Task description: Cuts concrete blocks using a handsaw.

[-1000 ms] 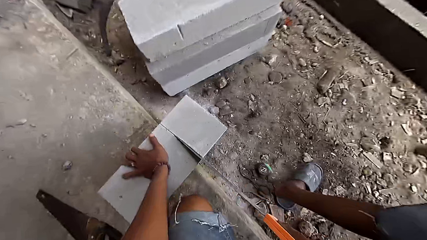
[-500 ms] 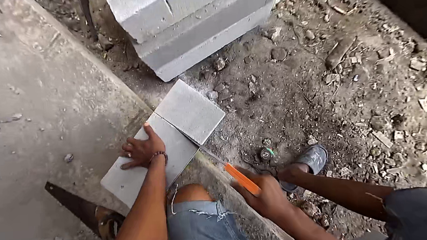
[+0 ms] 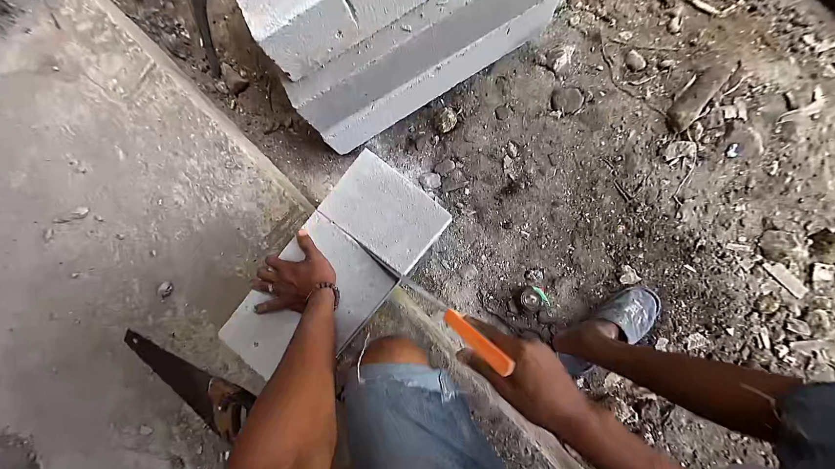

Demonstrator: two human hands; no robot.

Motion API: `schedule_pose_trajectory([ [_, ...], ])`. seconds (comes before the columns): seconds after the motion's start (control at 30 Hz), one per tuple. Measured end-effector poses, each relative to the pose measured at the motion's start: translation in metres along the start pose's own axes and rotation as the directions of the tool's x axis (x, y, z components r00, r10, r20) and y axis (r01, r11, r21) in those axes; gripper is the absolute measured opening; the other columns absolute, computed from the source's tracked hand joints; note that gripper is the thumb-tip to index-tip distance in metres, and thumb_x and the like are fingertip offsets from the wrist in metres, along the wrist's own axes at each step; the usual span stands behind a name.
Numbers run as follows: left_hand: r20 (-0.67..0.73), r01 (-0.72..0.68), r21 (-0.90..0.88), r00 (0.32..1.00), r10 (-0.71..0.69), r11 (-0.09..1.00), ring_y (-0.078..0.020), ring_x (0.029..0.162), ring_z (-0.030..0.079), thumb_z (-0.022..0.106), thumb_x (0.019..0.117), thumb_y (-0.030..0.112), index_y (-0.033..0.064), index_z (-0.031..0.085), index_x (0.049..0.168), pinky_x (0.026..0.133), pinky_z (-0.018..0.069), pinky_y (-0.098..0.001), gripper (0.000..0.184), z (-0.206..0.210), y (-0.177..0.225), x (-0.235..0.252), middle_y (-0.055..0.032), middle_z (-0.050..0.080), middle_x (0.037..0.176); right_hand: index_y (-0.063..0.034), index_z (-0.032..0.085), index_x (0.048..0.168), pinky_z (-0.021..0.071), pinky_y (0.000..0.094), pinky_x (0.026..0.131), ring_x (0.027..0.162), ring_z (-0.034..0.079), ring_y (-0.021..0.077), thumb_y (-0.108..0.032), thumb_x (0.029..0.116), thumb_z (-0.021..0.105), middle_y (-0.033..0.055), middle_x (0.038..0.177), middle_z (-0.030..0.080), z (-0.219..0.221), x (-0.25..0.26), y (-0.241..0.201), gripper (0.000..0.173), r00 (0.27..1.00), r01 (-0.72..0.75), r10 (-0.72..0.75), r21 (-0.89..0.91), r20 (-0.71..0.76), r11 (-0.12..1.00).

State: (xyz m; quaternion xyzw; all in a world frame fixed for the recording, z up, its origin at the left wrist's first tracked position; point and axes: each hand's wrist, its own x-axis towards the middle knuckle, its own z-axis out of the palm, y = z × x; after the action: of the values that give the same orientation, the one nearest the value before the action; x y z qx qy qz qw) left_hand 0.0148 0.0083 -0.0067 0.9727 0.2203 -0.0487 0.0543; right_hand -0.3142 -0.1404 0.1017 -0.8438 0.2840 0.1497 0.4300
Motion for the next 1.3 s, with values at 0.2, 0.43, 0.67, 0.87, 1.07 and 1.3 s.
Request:
schedule_pose_trajectory([
  [0.2, -0.004, -0.009, 0.021, 1.0, 0.009, 1.0, -0.0414, 0.155, 0.022, 0.022, 0.0908, 0.087, 0.0125, 0.044, 0.154, 0.116, 0.008, -0.0769, 0.1, 0.003, -0.001, 0.002, -0.0199, 0.037, 0.162, -0.0067, 0.057, 0.146, 0.0613, 0.0526, 0.086, 0.097, 0.076, 0.0269, -0.045, 0.1022, 0.062, 0.0149, 0.114, 0.076, -0.031, -0.11, 0.028, 0.059, 0.997, -0.057, 0.052, 0.106, 0.049, 0.993],
  [0.43, 0.002, -0.013, 0.046, 1.0, 0.013, 0.999, -0.0401, 0.155, 0.023, 0.019, 0.0886, 0.089, 0.0141, 0.044, 0.155, 0.116, 0.0074, -0.0766, 0.103, -0.001, -0.011, -0.005, -0.0183, 0.038, 0.162, -0.025, 0.062, 0.143, 0.0614, 0.0501, 0.072, 0.079, 0.073, 0.0189, -0.068, 0.0972, 0.052, 0.0024, 0.091, 0.076, 0.0, -0.031, 0.008, 0.064, 1.0, -0.022, 0.022, 0.042, 0.018, 0.999],
  [0.67, 0.032, -0.027, 0.015, 0.999, 0.026, 1.0, -0.0422, 0.156, 0.019, 0.021, 0.0903, 0.088, 0.009, 0.036, 0.159, 0.118, 0.0034, -0.0755, 0.105, 0.0, -0.007, -0.003, -0.0229, 0.032, 0.164, -0.013, 0.068, 0.135, 0.0634, 0.0444, 0.074, 0.082, 0.074, 0.0156, -0.052, 0.0998, 0.06, 0.0042, 0.096, 0.077, -0.004, -0.063, 0.037, 0.053, 0.997, 0.004, 0.001, 0.064, -0.077, 0.998],
  [0.87, 0.014, -0.046, 0.04, 0.999, 0.046, 0.998, -0.0434, 0.155, 0.02, 0.018, 0.0884, 0.09, 0.0117, 0.036, 0.16, 0.117, 0.0062, -0.0761, 0.107, 0.001, -0.011, -0.004, -0.0239, 0.031, 0.164, -0.0281, 0.061, 0.143, 0.0613, 0.0519, 0.075, 0.083, 0.073, 0.0195, -0.069, 0.0965, 0.053, 0.0027, 0.095, 0.076, -0.008, -0.046, 0.021, 0.063, 0.998, -0.067, 0.066, 0.047, 0.015, 0.997],
  [1.07, 0.022, -0.052, 0.015, 0.998, 0.052, 0.999, -0.0448, 0.154, 0.021, 0.02, 0.0902, 0.088, 0.0089, 0.038, 0.158, 0.116, 0.0105, -0.0766, 0.105, -0.001, -0.004, 0.003, -0.0237, 0.035, 0.162, -0.0223, 0.066, 0.14, 0.0612, 0.0494, 0.069, 0.079, 0.074, 0.0199, -0.063, 0.0996, 0.053, 0.0043, 0.093, 0.077, -0.006, -0.055, 0.032, 0.058, 0.998, -0.013, 0.014, 0.012, -0.068, 1.0],
  [1.3, 0.014, -0.096, 0.033, 0.995, 0.096, 0.995, -0.0468, 0.153, 0.023, 0.019, 0.0913, 0.087, 0.0079, 0.033, 0.16, 0.114, 0.016, -0.0784, 0.106, 0.0, -0.005, 0.001, -0.0268, 0.03, 0.163, -0.0309, 0.059, 0.145, 0.0607, 0.0523, 0.068, 0.077, 0.073, 0.0212, -0.067, 0.0975, 0.052, 0.0031, 0.09, 0.075, -0.008, -0.056, 0.024, 0.06, 0.999, -0.028, 0.03, 0.049, -0.042, 0.998],
])
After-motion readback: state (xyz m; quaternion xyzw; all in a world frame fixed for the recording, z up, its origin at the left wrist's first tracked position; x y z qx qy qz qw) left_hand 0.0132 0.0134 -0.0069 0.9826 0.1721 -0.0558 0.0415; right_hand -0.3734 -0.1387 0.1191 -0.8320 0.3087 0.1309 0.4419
